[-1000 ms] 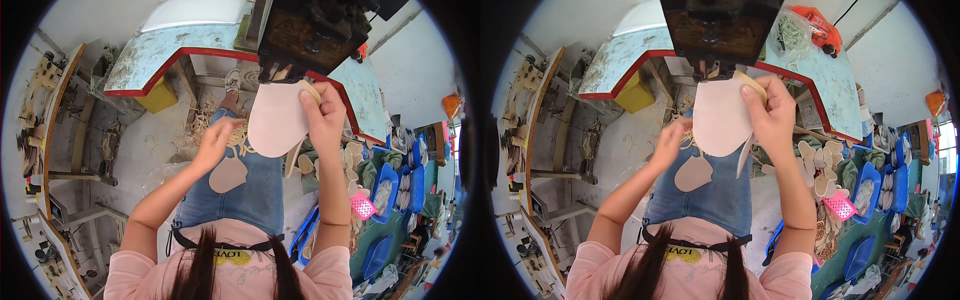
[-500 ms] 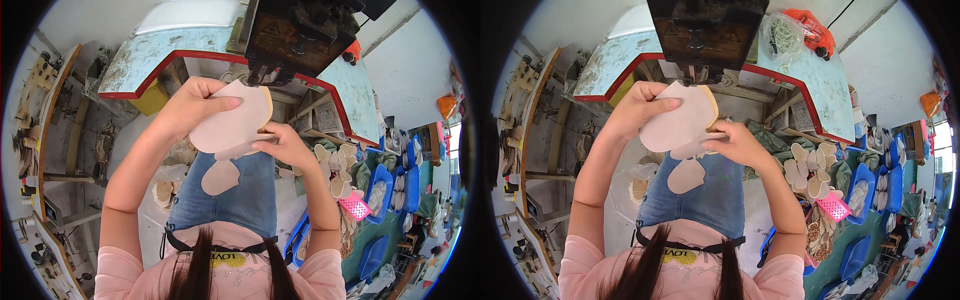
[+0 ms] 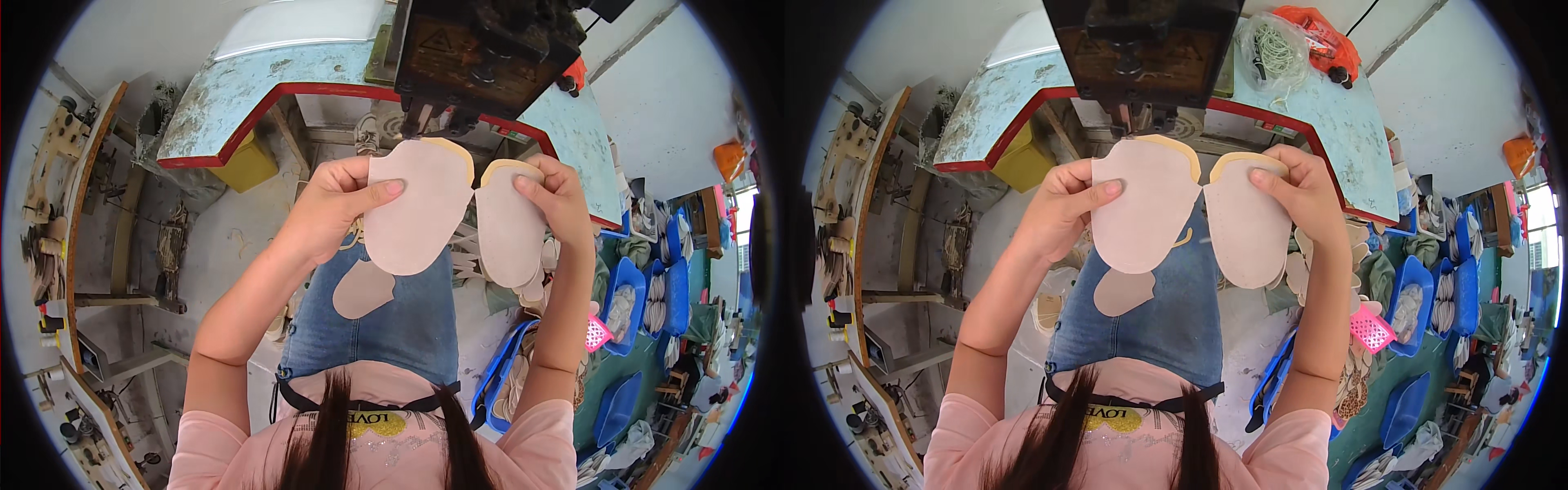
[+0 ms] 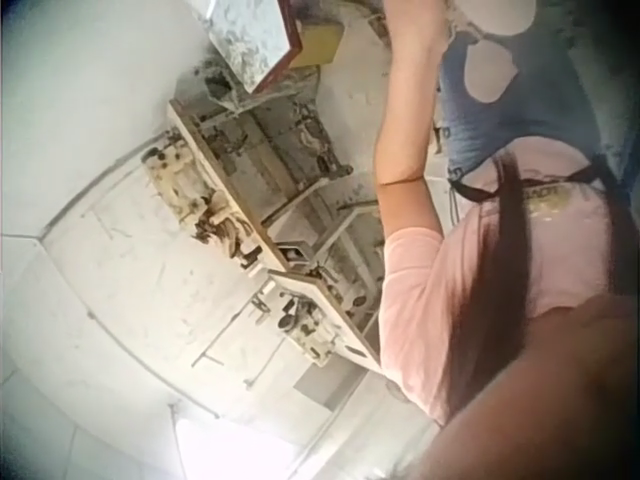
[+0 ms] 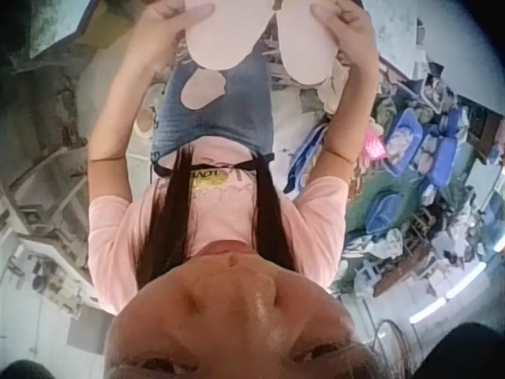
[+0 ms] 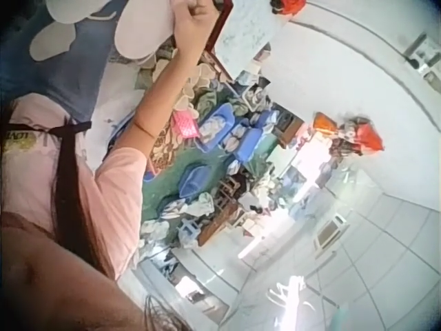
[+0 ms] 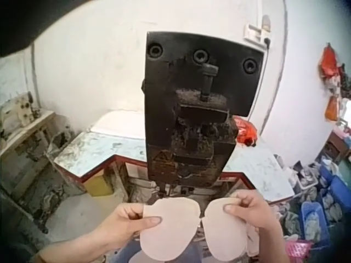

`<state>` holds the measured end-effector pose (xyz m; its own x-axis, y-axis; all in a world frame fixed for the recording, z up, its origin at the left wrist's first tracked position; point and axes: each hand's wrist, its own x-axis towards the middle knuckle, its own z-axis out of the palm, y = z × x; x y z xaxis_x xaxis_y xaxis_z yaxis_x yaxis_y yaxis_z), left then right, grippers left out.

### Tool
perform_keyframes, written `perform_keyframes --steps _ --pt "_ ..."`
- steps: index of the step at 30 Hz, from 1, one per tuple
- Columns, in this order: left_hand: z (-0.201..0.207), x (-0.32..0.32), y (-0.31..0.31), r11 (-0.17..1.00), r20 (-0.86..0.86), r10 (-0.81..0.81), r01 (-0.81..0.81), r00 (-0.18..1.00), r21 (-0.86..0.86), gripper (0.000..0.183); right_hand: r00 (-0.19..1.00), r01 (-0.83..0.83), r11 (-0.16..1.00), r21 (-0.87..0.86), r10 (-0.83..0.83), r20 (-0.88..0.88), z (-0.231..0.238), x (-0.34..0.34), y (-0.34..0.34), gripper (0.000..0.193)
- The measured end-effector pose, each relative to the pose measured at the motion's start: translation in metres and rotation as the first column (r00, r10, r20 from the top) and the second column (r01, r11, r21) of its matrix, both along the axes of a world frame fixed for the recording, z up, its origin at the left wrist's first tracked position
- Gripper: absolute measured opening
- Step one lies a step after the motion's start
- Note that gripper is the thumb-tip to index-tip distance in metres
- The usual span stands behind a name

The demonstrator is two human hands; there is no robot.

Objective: Trimming excess material from leather shoe components using an industrial machine.

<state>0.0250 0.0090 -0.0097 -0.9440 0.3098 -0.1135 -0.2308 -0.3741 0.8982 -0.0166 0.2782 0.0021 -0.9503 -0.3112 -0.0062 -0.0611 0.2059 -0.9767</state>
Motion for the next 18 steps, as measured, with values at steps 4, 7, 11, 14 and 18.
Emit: perform_keyframes --steps 4,7,11,14,18 --pt "-0.008 0.001 -0.002 0.999 -0.046 0.032 -0.031 0.998 0.008 0.018 0.999 0.028 1.0 -0.012 -0.029 -0.045 0.011 -0.005 -0.009 0.014" --pt "-0.007 0.006 -0.005 0.993 -0.027 0.107 -0.105 0.994 0.057 0.018 0.996 0.012 1.0 0.009 -0.012 -0.092 0.023 -0.013 -0.022 0.013" --pt "-0.018 0.013 -0.013 0.996 -0.041 0.09 -0.09 0.995 0.002 0.019 0.981 -0.017 0.979 0.201 0.056 -0.187 0.045 -0.028 -0.036 0.014" --pt "-0.02 0.02 -0.006 0.997 0.0 0.059 -0.059 0.998 0.059 0.019 0.948 -0.075 0.992 0.1 0.102 -0.3 0.039 -0.047 -0.038 0.017" --pt "-0.022 0.026 0.015 0.981 0.06 0.04 -0.051 0.997 0.189 0.021 0.882 -0.053 0.99 0.134 0.109 -0.458 0.047 -0.063 -0.048 0.012"
